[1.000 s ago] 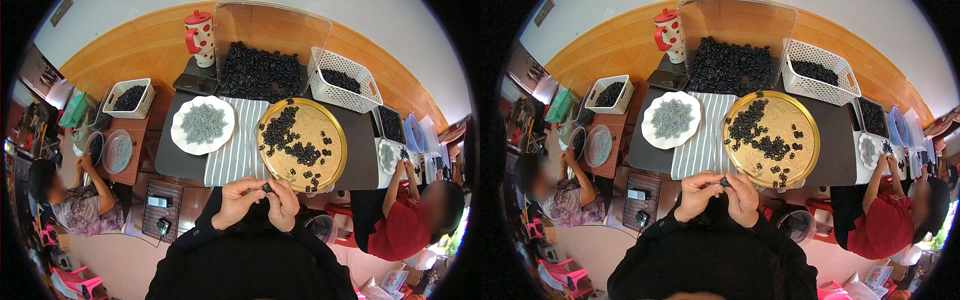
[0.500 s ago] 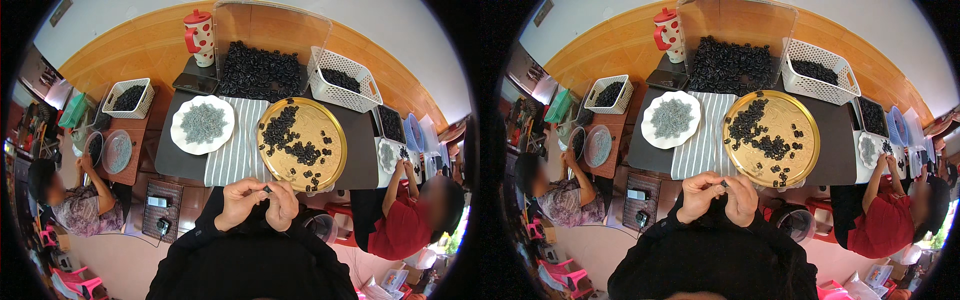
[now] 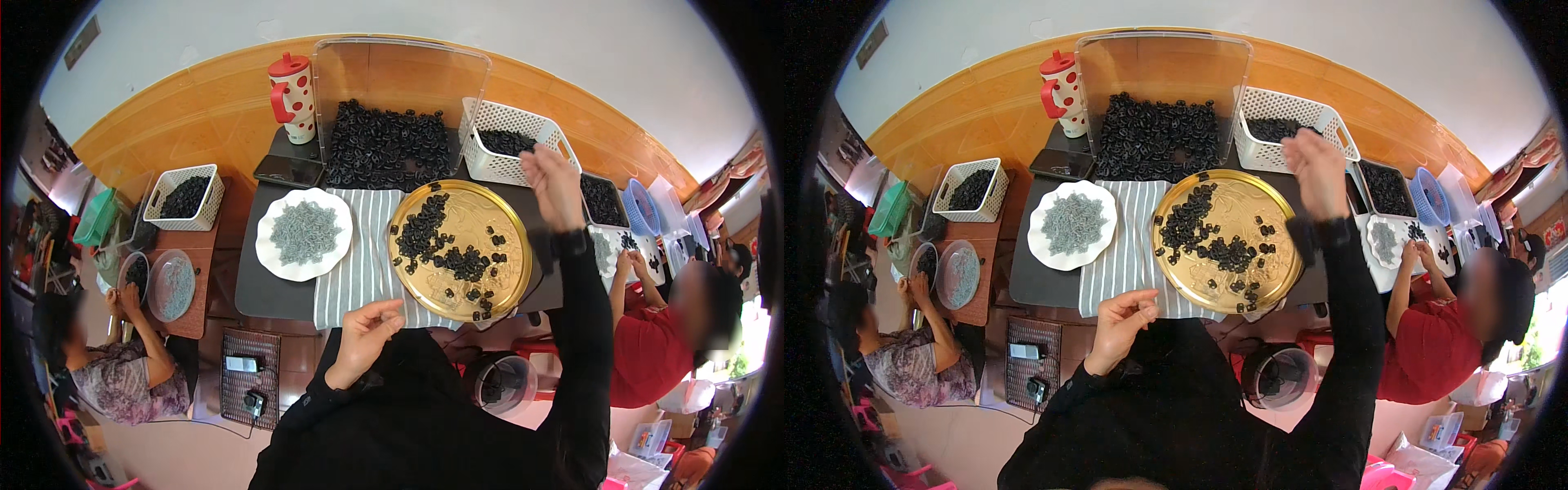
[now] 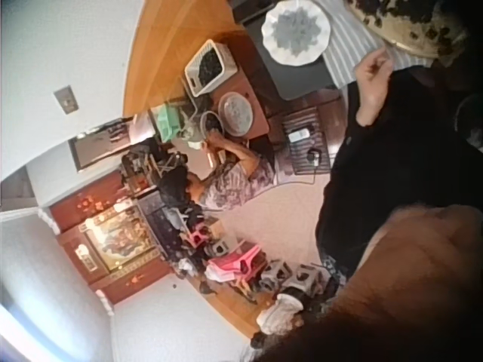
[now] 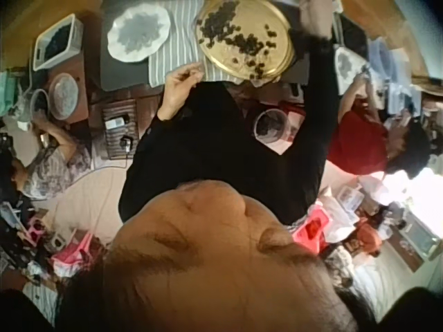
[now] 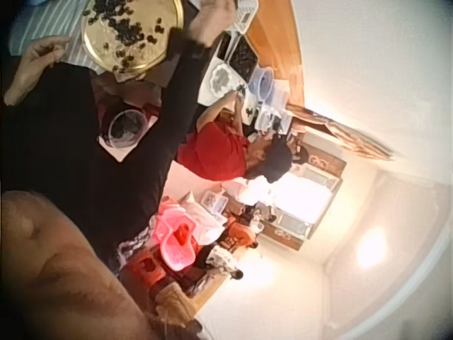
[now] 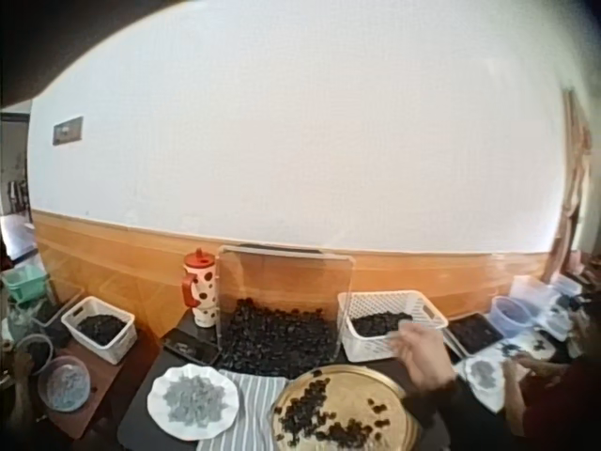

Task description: The person assembles plastic cord stoppers by picking up components from a tray and fitting the pieces together by hand.

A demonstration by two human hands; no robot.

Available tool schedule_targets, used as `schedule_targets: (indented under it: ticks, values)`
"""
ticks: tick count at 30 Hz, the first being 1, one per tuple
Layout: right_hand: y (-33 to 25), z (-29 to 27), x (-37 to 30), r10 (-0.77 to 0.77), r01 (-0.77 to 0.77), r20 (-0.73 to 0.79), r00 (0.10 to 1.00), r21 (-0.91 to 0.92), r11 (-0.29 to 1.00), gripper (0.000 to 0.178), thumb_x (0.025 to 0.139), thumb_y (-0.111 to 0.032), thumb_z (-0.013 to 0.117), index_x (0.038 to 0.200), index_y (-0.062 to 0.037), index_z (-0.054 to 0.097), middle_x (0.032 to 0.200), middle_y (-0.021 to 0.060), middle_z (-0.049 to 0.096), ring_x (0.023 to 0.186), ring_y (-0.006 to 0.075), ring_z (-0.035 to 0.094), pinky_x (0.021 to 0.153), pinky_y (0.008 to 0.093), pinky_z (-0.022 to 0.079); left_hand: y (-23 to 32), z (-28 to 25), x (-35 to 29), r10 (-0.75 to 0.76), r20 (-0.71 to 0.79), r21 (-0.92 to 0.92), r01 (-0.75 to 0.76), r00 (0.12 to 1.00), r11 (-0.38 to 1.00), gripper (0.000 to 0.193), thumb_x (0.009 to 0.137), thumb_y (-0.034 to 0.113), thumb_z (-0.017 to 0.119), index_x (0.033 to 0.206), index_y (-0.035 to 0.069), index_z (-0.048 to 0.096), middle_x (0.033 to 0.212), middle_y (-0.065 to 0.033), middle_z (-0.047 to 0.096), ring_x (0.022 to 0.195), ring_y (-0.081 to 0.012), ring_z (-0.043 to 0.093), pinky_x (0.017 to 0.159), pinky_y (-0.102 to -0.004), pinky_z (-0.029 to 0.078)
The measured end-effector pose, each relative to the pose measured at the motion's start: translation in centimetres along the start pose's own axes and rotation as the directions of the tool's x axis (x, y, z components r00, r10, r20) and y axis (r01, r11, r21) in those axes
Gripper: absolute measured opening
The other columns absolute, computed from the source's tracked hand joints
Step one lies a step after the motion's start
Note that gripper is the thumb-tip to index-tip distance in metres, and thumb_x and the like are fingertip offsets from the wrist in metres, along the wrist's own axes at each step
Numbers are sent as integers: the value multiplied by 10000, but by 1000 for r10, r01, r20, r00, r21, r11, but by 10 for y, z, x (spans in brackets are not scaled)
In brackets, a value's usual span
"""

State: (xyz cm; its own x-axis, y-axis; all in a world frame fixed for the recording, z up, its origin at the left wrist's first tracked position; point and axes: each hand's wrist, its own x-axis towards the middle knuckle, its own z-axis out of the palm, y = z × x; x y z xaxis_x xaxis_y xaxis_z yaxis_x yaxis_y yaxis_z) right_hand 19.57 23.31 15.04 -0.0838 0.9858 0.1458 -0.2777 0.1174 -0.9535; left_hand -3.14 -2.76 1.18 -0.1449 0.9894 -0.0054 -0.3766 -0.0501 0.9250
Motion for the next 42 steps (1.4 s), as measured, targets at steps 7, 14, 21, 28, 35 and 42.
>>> schedule_targets:
  ticks: [7,14,21,28,35,42]
  values:
    - [69,-10,-21,335,-98,300,893,-598,795,136,795,-46,646,907,30,659,745,32,637,608,94,558,566,223,463,-4,-12,0,-32,-25,18,33,999,999,218,863,26,646,1079,1,659,818,17,626,688,-33,526,591,-181,421]
    - [112,14,-40,214,518,627,749,-756,400,216,747,-64,644,951,4,654,823,202,609,775,338,620,693,390,490,-3,-11,1,-104,11,48,103,995,994,200,869,24,639,1067,1,664,822,10,633,698,-34,532,617,-180,426]
    - [116,30,-48,223,645,673,705,-740,194,168,724,-75,663,863,0,606,862,193,569,815,370,593,721,445,473,-3,-12,1,-108,41,31,107,993,994,204,872,20,631,1074,-2,658,835,0,641,714,-41,541,631,-183,430]
    - [97,23,-69,158,525,667,728,-691,498,117,731,-5,627,827,12,563,811,169,573,708,330,595,627,391,476,-7,-8,7,-95,77,39,92,992,995,223,877,29,628,1098,3,645,866,-4,641,746,-41,547,646,-188,432]
    - [75,43,-156,87,395,743,663,-447,803,118,768,49,613,875,4,594,774,92,572,668,175,585,579,276,453,-2,18,11,-22,72,-121,31,997,992,257,865,-2,634,1122,5,629,954,-37,612,771,-69,564,654,-206,464]
    - [91,38,-188,-9,334,660,751,-367,868,144,778,70,616,904,-1,617,798,95,597,728,208,586,622,293,459,-7,10,13,-33,190,60,22,981,998,258,847,-45,622,1100,0,643,914,-52,591,755,-96,583,594,-202,473]
